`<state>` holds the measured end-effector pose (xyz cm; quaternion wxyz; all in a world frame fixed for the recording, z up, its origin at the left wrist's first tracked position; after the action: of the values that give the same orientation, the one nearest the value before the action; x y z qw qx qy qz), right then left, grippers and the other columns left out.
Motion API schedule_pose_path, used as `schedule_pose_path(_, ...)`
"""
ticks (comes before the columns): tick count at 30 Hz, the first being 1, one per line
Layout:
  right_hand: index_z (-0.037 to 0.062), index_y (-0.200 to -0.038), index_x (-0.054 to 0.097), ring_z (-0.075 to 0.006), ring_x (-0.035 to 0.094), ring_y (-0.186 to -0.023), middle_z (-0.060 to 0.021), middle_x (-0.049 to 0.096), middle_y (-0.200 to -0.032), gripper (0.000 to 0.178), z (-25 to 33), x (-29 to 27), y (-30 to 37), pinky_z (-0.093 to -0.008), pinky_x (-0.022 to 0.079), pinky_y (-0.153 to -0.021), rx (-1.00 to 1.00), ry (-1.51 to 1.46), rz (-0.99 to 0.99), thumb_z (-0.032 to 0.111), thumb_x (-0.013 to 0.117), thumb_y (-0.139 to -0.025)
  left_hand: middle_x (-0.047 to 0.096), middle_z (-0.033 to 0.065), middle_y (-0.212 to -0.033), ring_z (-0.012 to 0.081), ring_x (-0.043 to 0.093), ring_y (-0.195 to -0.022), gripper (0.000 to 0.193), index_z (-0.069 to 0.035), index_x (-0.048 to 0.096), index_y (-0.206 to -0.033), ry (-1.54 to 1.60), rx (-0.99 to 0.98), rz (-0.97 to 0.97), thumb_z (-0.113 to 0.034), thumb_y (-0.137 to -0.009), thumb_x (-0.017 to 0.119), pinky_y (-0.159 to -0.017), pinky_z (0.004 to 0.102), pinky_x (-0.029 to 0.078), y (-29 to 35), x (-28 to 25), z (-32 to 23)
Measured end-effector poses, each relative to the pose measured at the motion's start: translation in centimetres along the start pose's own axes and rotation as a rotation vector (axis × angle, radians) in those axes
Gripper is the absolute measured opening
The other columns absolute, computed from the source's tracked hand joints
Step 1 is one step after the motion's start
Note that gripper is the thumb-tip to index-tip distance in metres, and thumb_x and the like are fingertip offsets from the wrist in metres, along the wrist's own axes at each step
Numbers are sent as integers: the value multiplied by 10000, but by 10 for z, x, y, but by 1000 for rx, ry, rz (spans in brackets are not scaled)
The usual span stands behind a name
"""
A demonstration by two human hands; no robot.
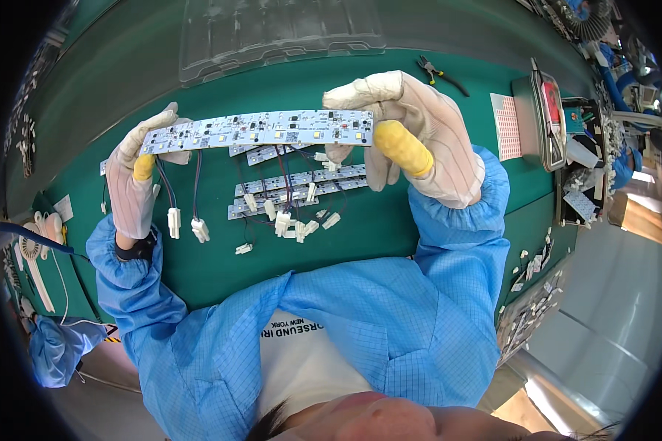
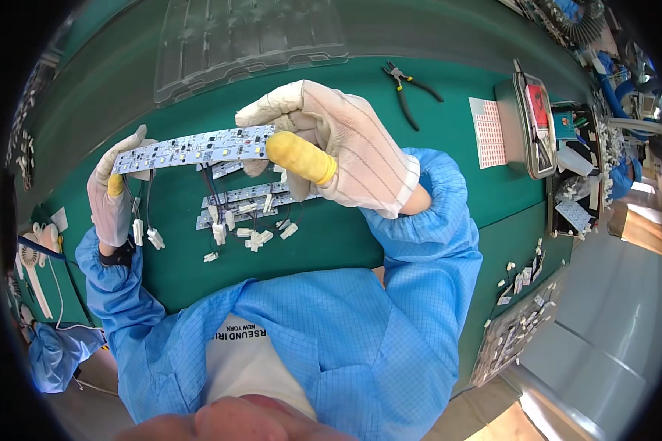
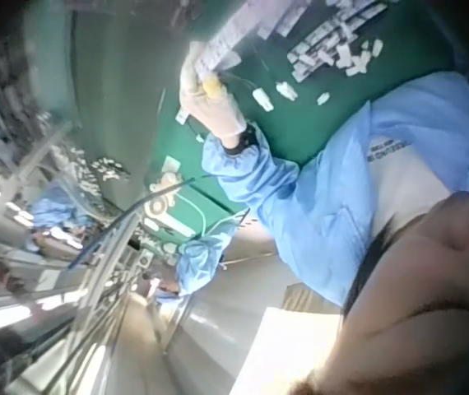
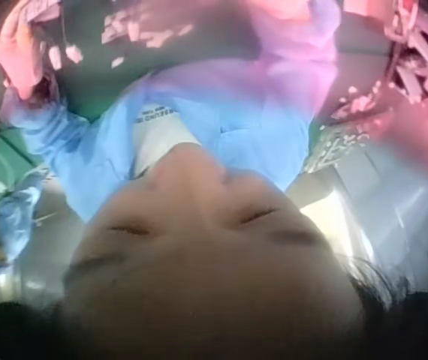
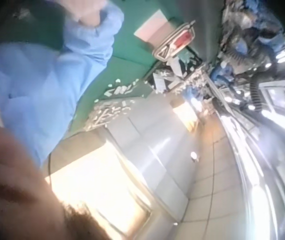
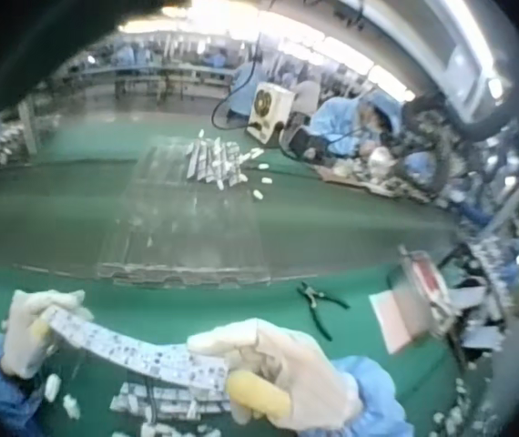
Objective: Manually assembling electronic components and plastic caps onto a circuit board at an assembly station.
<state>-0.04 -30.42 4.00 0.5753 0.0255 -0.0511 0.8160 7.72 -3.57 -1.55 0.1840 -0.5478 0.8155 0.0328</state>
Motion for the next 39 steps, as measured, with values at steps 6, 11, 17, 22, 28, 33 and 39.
schedule_pose_path(6,-12,-1177,531,-64,531,-501,-136,650,-834,546,1,-6,-3,-163,372,-417,-49,173,-92,426,626,-865,652,137,-1083,136,633,-822,621,5,553,-1223,87,103,-51,-487,-848,609,-773,247,508,5,-4,-6)
schedule_pose_path(11,14,-1153,558,-49,497,-511,-57,631,-834,476,-4,-12,-5,-162,324,-440,18,248,-226,389,622,-866,639,169,-1083,162,622,-842,598,50,524,-1233,271,171,-40,-371,-834,672,-744,271,515,11,-5,-14)
schedule_pose_path(17,19,-1127,561,-26,418,-478,3,575,-751,474,-13,-16,-8,-163,259,-428,77,281,-276,413,620,-870,613,150,-1071,182,630,-850,562,58,512,-1242,356,212,31,-253,-814,703,-751,280,512,18,-2,-30)
schedule_pose_path(22,14,-1139,559,-18,402,-461,19,533,-668,479,-20,-17,-11,-159,238,-419,88,348,-306,420,598,-887,607,144,-1151,169,647,-856,463,7,618,-1125,102,329,33,-261,-766,735,-781,258,520,23,-8,-42)
schedule_pose_path(28,8,-1142,550,-16,404,-467,23,533,-677,472,-21,-21,-11,-154,245,-425,71,339,-296,399,612,-885,607,133,-1145,155,652,-874,466,-5,597,-1166,232,282,10,-258,-791,709,-763,254,525,23,-6,-44)
schedule_pose_path(33,12,-1136,543,-31,432,-473,-26,572,-746,509,-15,-14,-5,-154,269,-418,76,302,-296,417,654,-848,696,74,-911,99,643,-840,481,13,566,-1197,194,178,-66,-297,-838,650,-756,203,488,11,-11,-21)
schedule_pose_path(39,-2,-1145,545,-39,456,-477,-31,583,-749,523,-14,-17,-6,-158,294,-422,28,311,-285,416,650,-850,696,88,-909,115,650,-839,522,13,563,-1201,75,145,-46,-348,-833,649,-757,213,494,10,-8,-25)
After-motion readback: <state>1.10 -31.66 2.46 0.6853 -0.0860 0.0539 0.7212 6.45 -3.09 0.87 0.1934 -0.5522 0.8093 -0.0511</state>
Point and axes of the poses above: each hand's wrist, its own y-axis away from the middle knuckle, its own x-axis out of the palm, z = x × y, the point moved 7 cm from there along -y, towards the middle knuckle
